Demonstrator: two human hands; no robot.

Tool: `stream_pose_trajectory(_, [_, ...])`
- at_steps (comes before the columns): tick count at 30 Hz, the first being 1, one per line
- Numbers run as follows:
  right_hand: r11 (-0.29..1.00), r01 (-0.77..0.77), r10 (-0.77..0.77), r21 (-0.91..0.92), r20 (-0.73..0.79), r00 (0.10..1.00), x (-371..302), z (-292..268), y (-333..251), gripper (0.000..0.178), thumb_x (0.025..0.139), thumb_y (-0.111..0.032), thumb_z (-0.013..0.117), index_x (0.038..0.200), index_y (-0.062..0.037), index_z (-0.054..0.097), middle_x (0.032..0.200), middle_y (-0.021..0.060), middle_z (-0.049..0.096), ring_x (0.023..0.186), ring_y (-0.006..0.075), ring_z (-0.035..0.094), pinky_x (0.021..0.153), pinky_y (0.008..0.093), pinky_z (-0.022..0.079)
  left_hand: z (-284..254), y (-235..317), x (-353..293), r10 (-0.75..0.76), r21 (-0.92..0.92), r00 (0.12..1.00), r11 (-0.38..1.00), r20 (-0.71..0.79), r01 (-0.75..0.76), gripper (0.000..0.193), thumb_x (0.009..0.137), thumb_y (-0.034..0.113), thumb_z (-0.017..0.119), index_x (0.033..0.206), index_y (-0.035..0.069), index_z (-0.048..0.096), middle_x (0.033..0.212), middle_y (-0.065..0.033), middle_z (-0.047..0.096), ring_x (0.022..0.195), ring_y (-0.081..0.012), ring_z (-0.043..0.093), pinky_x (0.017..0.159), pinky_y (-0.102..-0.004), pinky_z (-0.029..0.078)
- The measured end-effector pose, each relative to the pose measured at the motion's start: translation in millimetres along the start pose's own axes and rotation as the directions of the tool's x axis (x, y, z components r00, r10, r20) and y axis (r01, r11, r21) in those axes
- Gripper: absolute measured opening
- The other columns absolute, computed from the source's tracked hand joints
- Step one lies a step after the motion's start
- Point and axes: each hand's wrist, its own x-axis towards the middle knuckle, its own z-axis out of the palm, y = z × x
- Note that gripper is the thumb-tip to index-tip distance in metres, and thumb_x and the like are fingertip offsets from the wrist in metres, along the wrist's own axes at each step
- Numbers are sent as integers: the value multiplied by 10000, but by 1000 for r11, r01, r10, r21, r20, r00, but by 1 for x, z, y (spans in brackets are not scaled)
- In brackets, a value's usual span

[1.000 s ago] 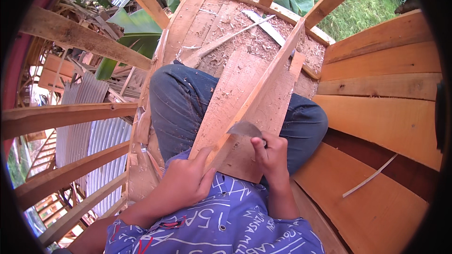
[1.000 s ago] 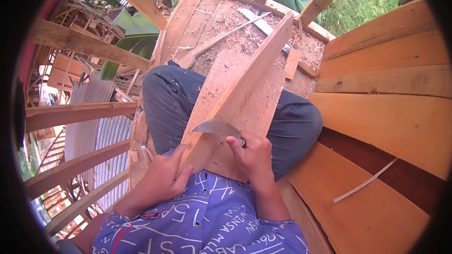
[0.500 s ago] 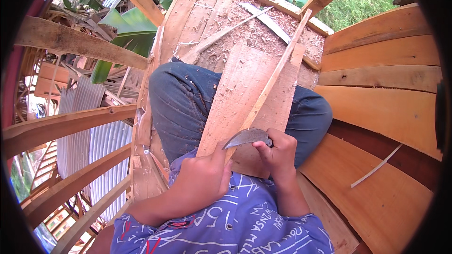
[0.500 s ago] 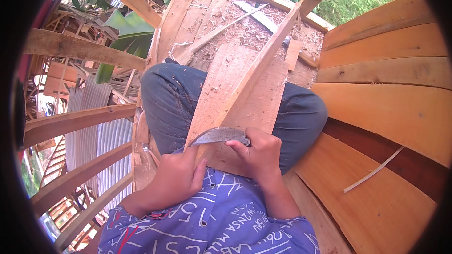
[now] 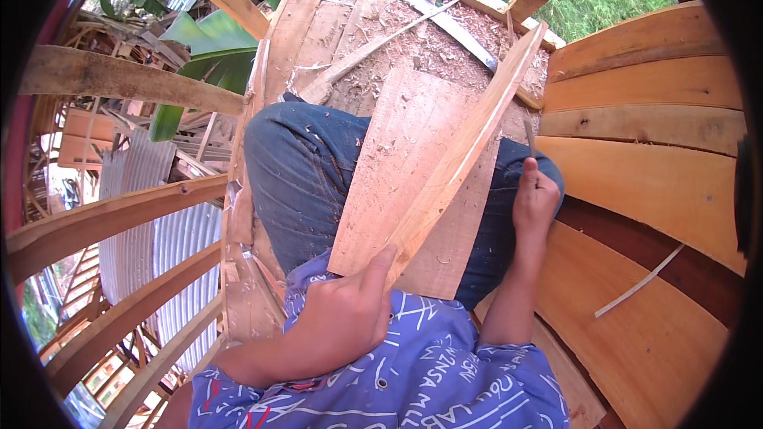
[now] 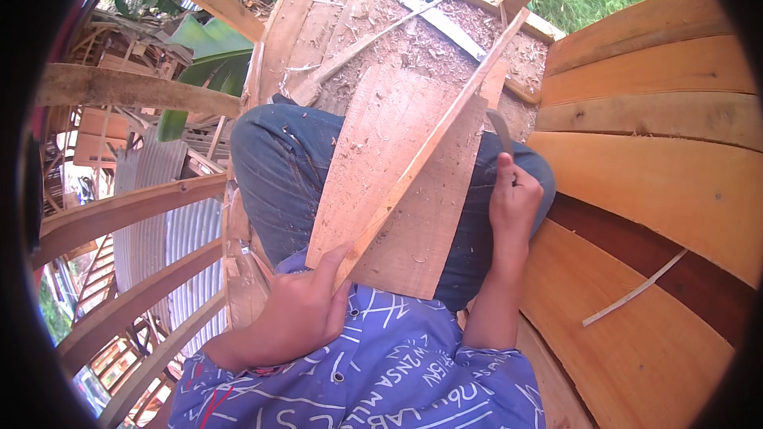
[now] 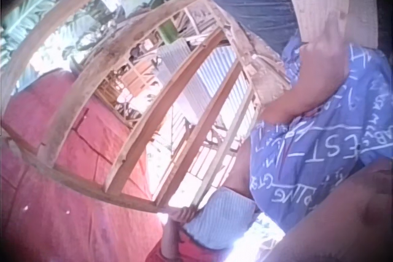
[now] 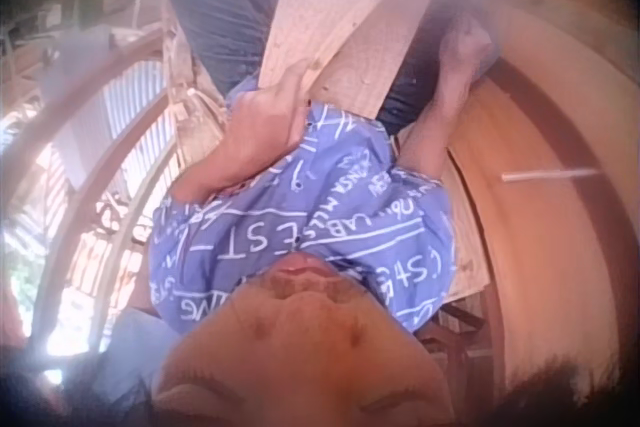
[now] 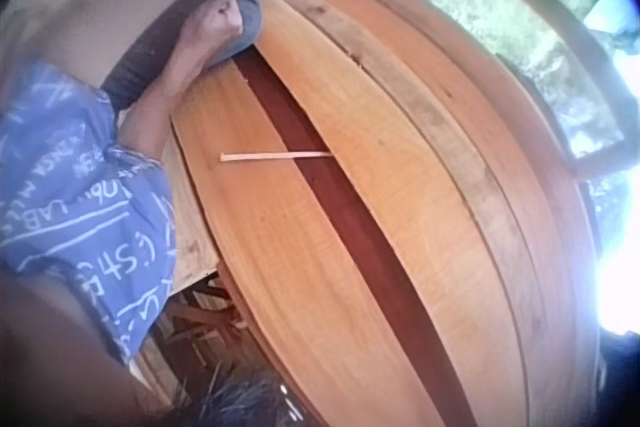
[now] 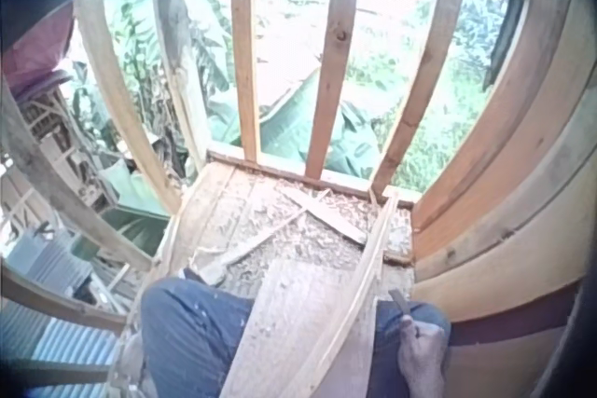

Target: The person sits cross-legged on a wooden floor and uses a curved knife to shave and smooth a rectangular wooden plank. They hold the plank with their left hand and repeatedly scrape the surface with the knife in their right hand, removing thin shavings of wood.

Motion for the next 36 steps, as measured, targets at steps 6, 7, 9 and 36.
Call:
stream_pose_trajectory(6, [980, 123, -156, 158, 221, 963, -39, -9, -46, 636, 894, -534, 579, 624, 28, 454, 516, 162, 351, 457, 233, 364, 454, 373, 318, -2, -2, 7, -44, -8, 999, 999, 16, 44, 469, 809, 42, 618, 1232, -79, 456, 520, -136, 547, 466, -310, 592, 465, -400, 458])
stream_pose_trajectory(7, [966, 227, -252, 120, 264, 931, -50, -6, -53, 597, 866, -513, 619, 622, 14, 483, 519, 183, 412, 457, 334, 446, 455, 387, 358, -2, 0, 9, -44, -5, 999, 999, 18, 45, 463, 809, 43, 619, 1224, -84, 456, 522, -140, 548, 471, -313, 594, 468, -401, 462])
stream_pose_trajectory(9, [967, 222, -253, 124, 368, 895, -73, 2, -67, 589, 805, -541, 670, 586, -24, 494, 511, 145, 456, 463, 334, 510, 441, 388, 392, -2, 1, 14, -43, 8, 999, 999, 23, 43, 453, 809, 46, 620, 1208, -93, 457, 526, -148, 551, 479, -319, 600, 475, -404, 469])
stream_pose_trajectory(36, [973, 70, -113, 218, 194, 974, -42, -6, -35, 656, 900, -553, 557, 633, 36, 447, 518, 112, 331, 482, 182, 368, 464, 342, 322, 2, -1, 18, -11, 22, 999, 1000, 37, 10, 506, 807, 44, 626, 1257, -77, 427, 513, -106, 529, 439, -278, 568, 440, -383, 442])
